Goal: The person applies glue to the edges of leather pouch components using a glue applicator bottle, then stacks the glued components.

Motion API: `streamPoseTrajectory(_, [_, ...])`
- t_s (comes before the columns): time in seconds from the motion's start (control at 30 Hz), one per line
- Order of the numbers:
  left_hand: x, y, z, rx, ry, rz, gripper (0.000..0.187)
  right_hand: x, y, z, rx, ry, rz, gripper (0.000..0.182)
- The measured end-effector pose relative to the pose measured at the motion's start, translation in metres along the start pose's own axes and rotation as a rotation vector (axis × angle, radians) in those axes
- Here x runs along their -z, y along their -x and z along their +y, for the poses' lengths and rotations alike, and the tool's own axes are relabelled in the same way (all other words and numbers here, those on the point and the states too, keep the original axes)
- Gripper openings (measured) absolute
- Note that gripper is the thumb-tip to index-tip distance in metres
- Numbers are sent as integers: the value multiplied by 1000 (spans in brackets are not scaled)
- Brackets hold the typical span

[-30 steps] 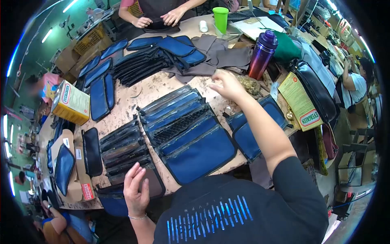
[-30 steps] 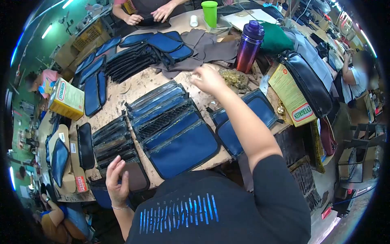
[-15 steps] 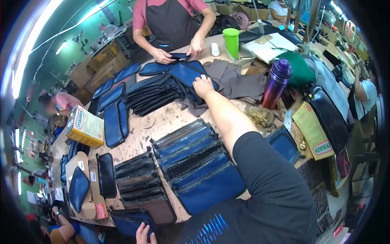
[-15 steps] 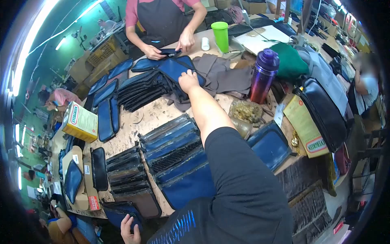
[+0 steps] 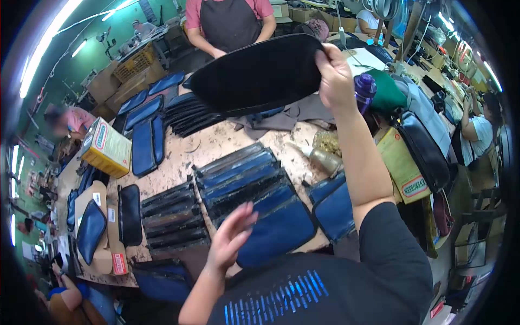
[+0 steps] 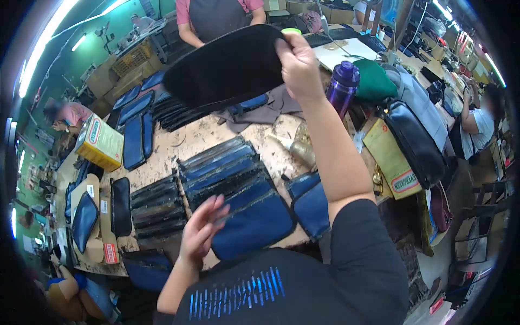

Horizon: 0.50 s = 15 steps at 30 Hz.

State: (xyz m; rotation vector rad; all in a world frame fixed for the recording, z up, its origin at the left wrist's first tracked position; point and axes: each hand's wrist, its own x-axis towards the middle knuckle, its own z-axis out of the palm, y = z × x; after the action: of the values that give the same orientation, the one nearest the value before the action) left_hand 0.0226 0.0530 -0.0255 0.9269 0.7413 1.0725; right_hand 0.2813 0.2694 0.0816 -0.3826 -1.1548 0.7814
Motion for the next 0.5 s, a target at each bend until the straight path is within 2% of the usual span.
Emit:
streamPoseTrajectory(0.07, [-16,-29,-1,-116,-30,0,66,-9,51,-23,-139,-69,180,13])
streamPoseTrajectory(0.13, [-40,-46,9,-437,160,51,54,-24,117,-32,-186,-175,333,17])
streamPoseTrajectory(0.17, [-45,-49,17,-442,160,66,54,-28,151,-35,-267,-226,377,19])
streamPoseTrajectory(0.2, [-48,-54,27,-476,167,89,46,-35,181,-35,-337,-269,488,18])
streamPoseTrajectory(0.23, [-47,-57,33,-511,178,114,39,-30,214,-39,-518,-417,383,17])
streamPoseTrajectory(0.27, [-43,-56,34,-563,159,80,28,-14,240,-36,-628,-385,241,24])
streamPoseTrajectory(0.33, [-36,-54,34,-582,-11,55,22,-5,248,-48,-668,-257,195,40])
streamPoseTrajectory(0.37, [-33,-51,32,-563,-123,68,17,4,248,-50,-600,-238,177,54])
streamPoseTrajectory(0.4, [-30,-49,28,-557,-117,58,17,6,238,-61,-547,-72,91,62])
streamPoseTrajectory(0.47, [-28,-43,20,-566,-363,78,15,-13,219,-82,-467,8,-22,69])
streamPoseTrajectory(0.5, [-30,-41,19,-560,-339,56,14,-16,216,-85,-411,176,-103,70])
